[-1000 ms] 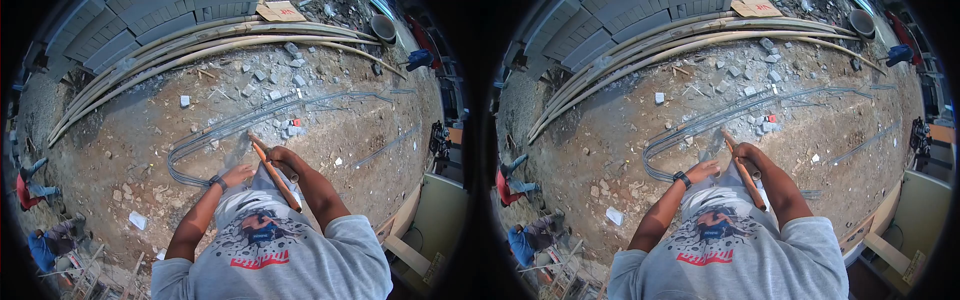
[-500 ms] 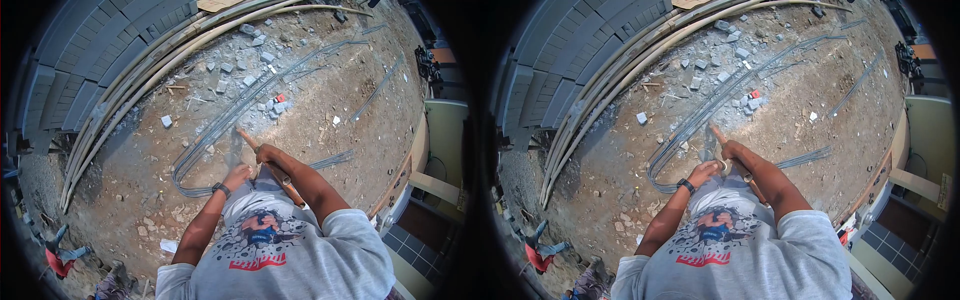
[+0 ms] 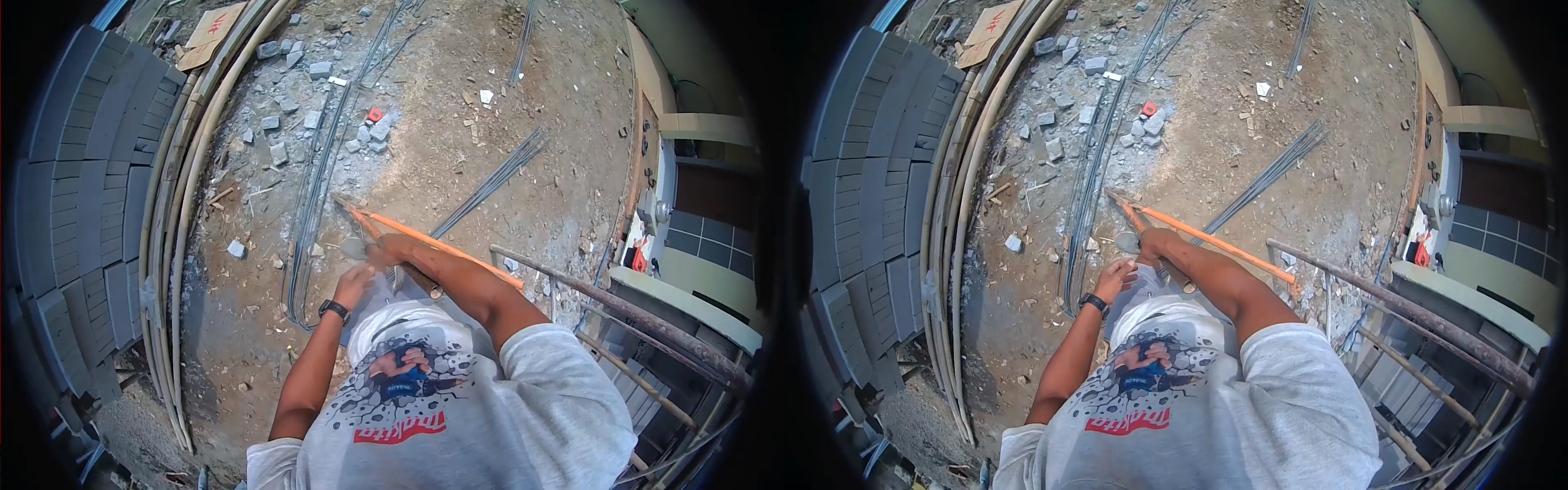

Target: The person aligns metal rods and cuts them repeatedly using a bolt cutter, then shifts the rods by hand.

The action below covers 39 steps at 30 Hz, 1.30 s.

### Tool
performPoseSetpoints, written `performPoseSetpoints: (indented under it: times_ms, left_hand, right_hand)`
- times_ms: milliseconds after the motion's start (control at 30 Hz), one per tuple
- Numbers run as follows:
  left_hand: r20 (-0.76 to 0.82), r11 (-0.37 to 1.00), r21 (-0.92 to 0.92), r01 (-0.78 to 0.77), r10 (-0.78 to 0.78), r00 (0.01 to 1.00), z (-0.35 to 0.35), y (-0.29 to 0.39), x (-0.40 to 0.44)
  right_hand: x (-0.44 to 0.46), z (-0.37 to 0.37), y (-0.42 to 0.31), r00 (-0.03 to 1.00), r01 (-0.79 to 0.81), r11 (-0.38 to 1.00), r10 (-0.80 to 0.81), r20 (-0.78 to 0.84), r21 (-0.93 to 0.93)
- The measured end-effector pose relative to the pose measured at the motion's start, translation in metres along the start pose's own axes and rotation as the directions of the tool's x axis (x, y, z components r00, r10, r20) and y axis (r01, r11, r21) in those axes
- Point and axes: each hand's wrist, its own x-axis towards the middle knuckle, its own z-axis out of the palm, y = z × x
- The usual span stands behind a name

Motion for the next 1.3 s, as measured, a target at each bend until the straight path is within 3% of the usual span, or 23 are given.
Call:
performPoseSetpoints:
  times_ms: [100,267,467,533,600,700,933,1033,1133,1300]
  left_hand:
    - [-0.009,0.998,0.041,0.054,-0.053,0.999,0.015,-0.004,-0.001]
    - [-0.082,0.996,0.033,0.085,-0.083,0.993,0.040,-0.013,-0.013]
    - [-0.146,0.997,0.011,0.077,-0.074,0.986,0.073,-0.036,-0.007]
    - [-0.158,0.999,0.021,0.048,-0.044,0.986,0.083,-0.039,-0.006]
    - [-0.188,1.000,0.021,-0.019,0.023,0.982,0.090,-0.042,-0.005]
    - [-0.210,0.996,-0.007,-0.094,0.091,0.974,0.096,-0.042,-0.006]
    - [-0.294,0.973,-0.110,-0.204,0.165,0.942,0.069,-0.069,0.000]
    - [-0.239,0.988,-0.097,-0.120,0.094,0.966,0.030,-0.079,0.003]
    - [-0.222,0.976,-0.209,-0.053,0.005,0.975,-0.019,-0.076,0.001]
    - [-0.336,0.948,-0.297,-0.111,0.005,0.942,-0.126,-0.064,-0.011]
  right_hand:
    - [0.031,0.050,0.045,0.998,-0.063,0.998,0.063,0.007,0.020]
    - [-0.106,-0.004,0.030,0.977,-0.202,0.961,0.212,-0.035,0.189]
    - [-0.075,0.052,0.078,0.992,-0.115,0.974,0.124,-0.033,0.197]
    - [-0.079,0.057,0.083,0.995,0.046,0.943,-0.013,-0.102,0.328]
    - [-0.052,0.091,0.106,0.989,-0.148,0.639,0.103,0.106,0.755]
    - [-0.073,0.088,0.100,0.957,-0.287,0.313,0.049,0.286,0.906]
    - [-0.074,0.063,0.057,0.958,-0.287,0.602,0.181,0.223,0.745]
    - [-0.066,0.037,0.034,0.945,-0.326,0.603,0.215,0.245,0.728]
    - [-0.051,0.012,0.014,0.930,-0.366,0.578,0.249,0.269,0.730]
    - [-0.048,-0.014,-0.020,0.902,-0.430,0.567,0.301,0.309,0.703]
